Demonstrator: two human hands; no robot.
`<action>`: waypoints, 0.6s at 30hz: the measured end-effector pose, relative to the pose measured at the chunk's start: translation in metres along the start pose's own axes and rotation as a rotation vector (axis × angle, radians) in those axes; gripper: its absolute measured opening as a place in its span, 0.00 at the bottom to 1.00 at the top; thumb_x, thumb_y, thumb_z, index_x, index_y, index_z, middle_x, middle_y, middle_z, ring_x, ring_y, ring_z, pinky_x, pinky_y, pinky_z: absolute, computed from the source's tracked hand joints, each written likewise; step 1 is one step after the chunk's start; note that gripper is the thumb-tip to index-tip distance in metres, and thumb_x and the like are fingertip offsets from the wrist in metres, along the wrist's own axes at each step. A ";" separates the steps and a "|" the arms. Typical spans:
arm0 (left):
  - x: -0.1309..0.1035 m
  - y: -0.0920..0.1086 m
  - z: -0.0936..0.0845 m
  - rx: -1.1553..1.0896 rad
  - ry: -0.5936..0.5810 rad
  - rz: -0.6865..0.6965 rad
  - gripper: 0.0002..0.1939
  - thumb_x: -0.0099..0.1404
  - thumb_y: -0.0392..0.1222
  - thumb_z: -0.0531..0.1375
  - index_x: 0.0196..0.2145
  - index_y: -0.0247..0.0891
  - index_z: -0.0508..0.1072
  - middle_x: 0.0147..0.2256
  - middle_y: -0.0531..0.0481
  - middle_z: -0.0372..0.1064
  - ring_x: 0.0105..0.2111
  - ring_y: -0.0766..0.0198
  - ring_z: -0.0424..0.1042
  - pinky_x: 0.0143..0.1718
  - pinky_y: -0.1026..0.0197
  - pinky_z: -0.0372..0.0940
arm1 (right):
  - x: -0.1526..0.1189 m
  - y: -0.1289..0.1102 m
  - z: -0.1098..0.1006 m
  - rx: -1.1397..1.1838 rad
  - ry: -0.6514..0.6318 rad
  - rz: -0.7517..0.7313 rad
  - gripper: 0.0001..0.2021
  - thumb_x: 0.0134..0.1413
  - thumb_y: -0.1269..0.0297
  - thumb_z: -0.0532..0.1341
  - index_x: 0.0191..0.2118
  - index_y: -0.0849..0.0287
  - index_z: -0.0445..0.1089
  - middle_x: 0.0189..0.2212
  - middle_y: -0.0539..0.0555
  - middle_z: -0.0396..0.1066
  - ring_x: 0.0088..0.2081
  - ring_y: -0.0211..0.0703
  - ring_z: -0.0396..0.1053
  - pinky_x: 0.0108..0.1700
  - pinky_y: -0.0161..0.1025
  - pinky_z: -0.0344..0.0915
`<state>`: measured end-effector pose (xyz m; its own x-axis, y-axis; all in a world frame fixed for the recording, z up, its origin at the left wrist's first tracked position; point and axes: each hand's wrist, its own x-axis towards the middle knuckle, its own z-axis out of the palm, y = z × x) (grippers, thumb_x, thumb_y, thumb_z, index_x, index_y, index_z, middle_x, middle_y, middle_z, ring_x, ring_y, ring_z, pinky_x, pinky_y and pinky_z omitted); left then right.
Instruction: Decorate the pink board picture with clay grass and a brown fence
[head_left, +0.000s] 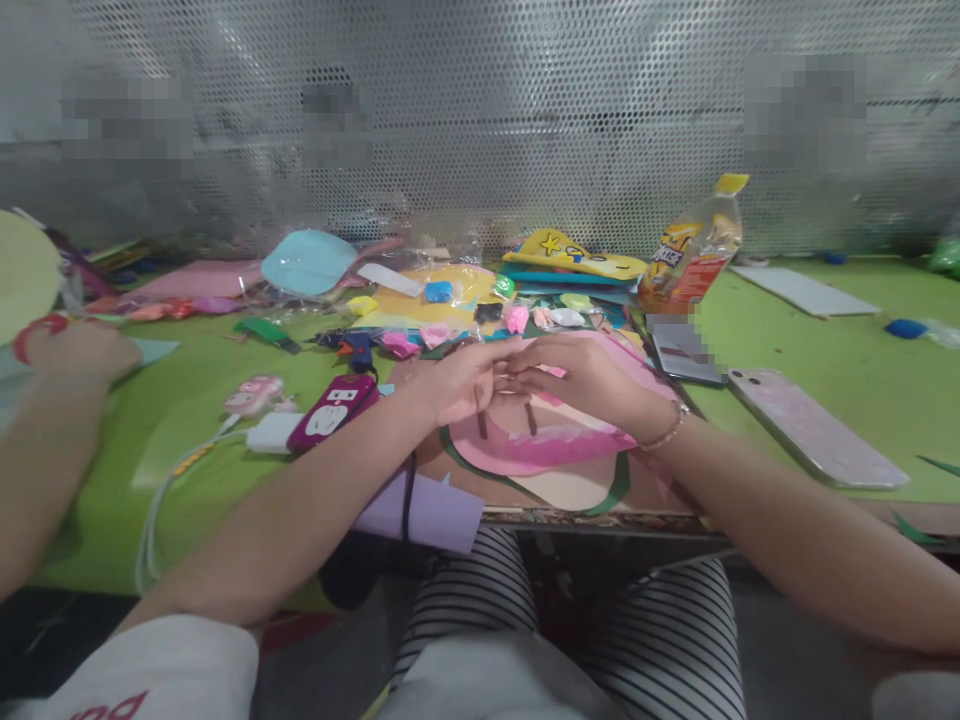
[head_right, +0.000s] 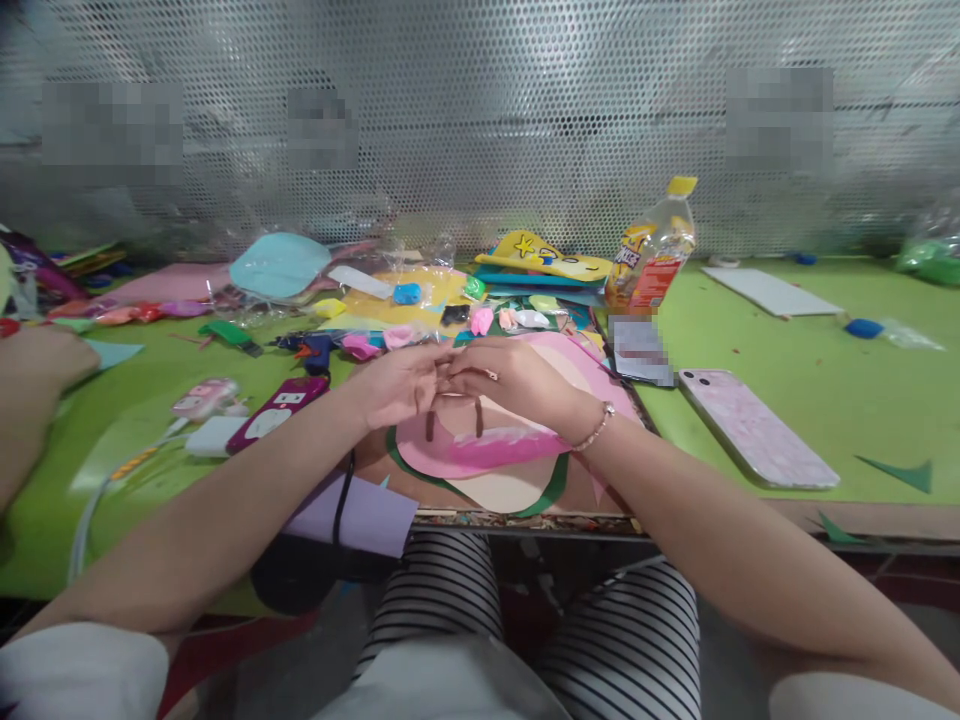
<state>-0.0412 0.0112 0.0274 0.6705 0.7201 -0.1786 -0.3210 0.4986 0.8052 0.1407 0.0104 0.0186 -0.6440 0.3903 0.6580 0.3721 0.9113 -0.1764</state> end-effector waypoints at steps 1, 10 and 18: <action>0.000 0.000 -0.001 -0.013 0.013 0.021 0.19 0.69 0.41 0.45 0.46 0.28 0.70 0.28 0.44 0.73 0.28 0.60 0.74 0.39 0.58 0.66 | -0.001 0.000 0.001 -0.013 0.010 0.039 0.07 0.59 0.68 0.57 0.36 0.59 0.73 0.33 0.52 0.75 0.34 0.39 0.71 0.38 0.38 0.68; 0.003 -0.016 0.011 -0.429 0.044 0.083 0.35 0.68 0.58 0.38 0.49 0.23 0.68 0.23 0.44 0.69 0.23 0.61 0.70 0.27 0.62 0.67 | 0.000 -0.008 0.015 -0.127 0.023 -0.118 0.12 0.63 0.69 0.51 0.45 0.60 0.71 0.43 0.58 0.73 0.44 0.44 0.69 0.45 0.46 0.67; 0.000 -0.015 0.013 -0.483 -0.001 0.198 0.39 0.66 0.62 0.39 0.59 0.25 0.58 0.43 0.36 0.70 0.39 0.57 0.73 0.37 0.61 0.67 | -0.001 -0.018 0.015 -0.238 -0.084 -0.210 0.17 0.64 0.70 0.47 0.54 0.64 0.66 0.54 0.58 0.67 0.59 0.46 0.59 0.58 0.48 0.59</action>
<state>-0.0276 -0.0023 0.0222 0.5659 0.8230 -0.0488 -0.7137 0.5187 0.4707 0.1243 -0.0039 0.0101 -0.7726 0.2152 0.5974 0.3645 0.9207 0.1396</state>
